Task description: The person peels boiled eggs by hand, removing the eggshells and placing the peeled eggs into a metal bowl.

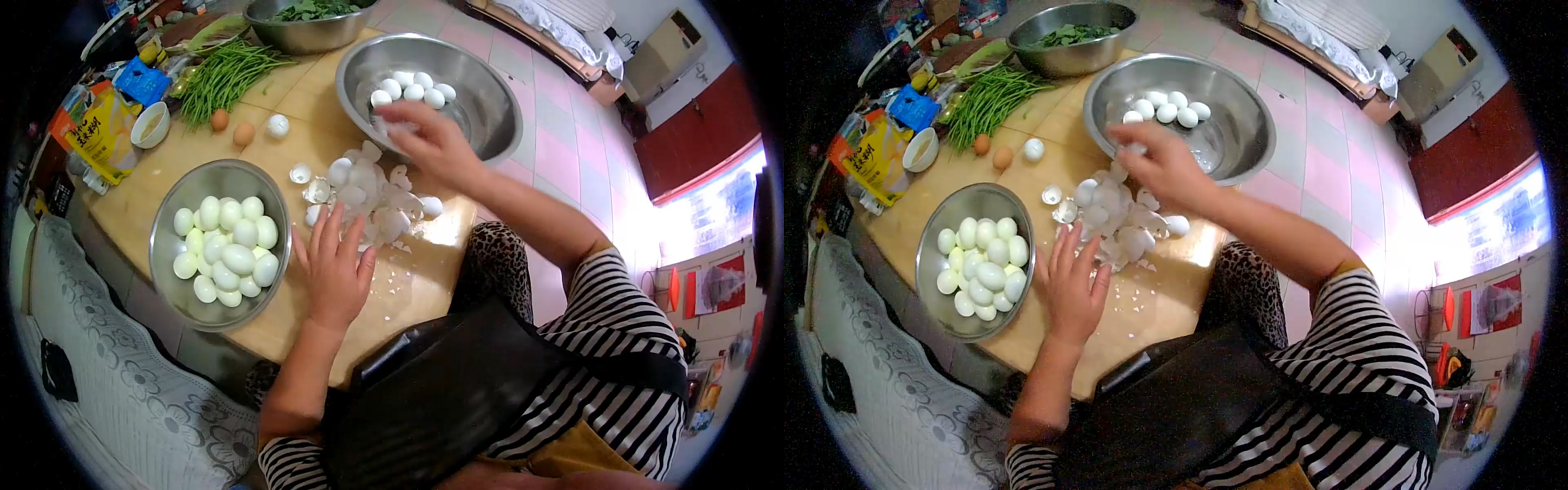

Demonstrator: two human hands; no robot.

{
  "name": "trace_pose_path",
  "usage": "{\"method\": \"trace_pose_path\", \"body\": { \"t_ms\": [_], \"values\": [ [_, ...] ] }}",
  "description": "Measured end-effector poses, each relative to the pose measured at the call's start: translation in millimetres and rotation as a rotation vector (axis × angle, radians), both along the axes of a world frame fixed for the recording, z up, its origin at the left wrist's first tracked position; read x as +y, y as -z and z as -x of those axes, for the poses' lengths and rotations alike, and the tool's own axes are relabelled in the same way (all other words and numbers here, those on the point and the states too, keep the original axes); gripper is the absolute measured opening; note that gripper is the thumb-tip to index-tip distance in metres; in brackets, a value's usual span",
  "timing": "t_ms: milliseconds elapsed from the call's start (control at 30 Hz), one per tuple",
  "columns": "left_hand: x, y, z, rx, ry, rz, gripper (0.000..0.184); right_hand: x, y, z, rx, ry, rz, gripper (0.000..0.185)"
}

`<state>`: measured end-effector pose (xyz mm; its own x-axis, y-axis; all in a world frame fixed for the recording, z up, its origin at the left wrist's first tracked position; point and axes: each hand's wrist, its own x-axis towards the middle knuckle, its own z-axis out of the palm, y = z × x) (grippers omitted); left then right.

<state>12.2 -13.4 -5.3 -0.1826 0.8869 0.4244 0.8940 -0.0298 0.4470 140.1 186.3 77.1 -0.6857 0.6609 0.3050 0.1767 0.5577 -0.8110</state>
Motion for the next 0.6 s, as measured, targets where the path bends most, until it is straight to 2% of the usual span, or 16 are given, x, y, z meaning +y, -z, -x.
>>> {"method": "trace_pose_path", "body": {
  "t_ms": [67,133,167,233,267,333,367,467,567,600],
  "values": [
    [0.1,-7.6,-2.4,-0.001,0.022,-0.068,0.035,52.2,8.7,18.4,-0.147,0.088,-0.261,0.038],
    [-1.6,-3.3,-1.7,-0.067,0.078,-0.049,0.034,99.1,23.8,37.6,-0.463,0.218,-0.347,0.044],
    [-1.0,0.1,-1.0,-0.133,0.14,-0.023,0.032,118.4,33.1,45.8,-0.456,0.213,-0.354,0.044],
    [2.2,3.9,0.1,-0.098,0.14,-0.088,0.027,146.9,53.9,57.0,-0.83,0.292,-0.358,0.051],
    [2.2,4.3,2.0,-0.107,0.169,-0.093,0.025,150.0,56.8,59.6,-0.822,0.294,-0.364,0.051],
    [1.9,4.6,5.7,-0.106,0.194,-0.114,0.024,158.1,59.9,66.5,-0.97,0.23,-0.209,0.061],
    [1.2,4.7,6.2,-0.133,0.197,-0.12,0.022,156.9,67.7,71.0,-1.049,0.284,-0.349,0.062],
    [-0.5,-1.9,8.2,-0.173,0.21,-0.135,0.021,157.7,74.6,75.5,-1.034,0.317,-0.393,0.062],
    [-0.8,-3.9,10.8,-0.186,0.227,-0.156,0.02,173.8,87.7,75.2,-1.142,0.086,-0.441,0.063],
    [-0.5,-3.8,11.8,-0.187,0.244,-0.165,0.02,170.9,85.2,74.5,-1.136,0.077,-0.419,0.061]
  ]
}}
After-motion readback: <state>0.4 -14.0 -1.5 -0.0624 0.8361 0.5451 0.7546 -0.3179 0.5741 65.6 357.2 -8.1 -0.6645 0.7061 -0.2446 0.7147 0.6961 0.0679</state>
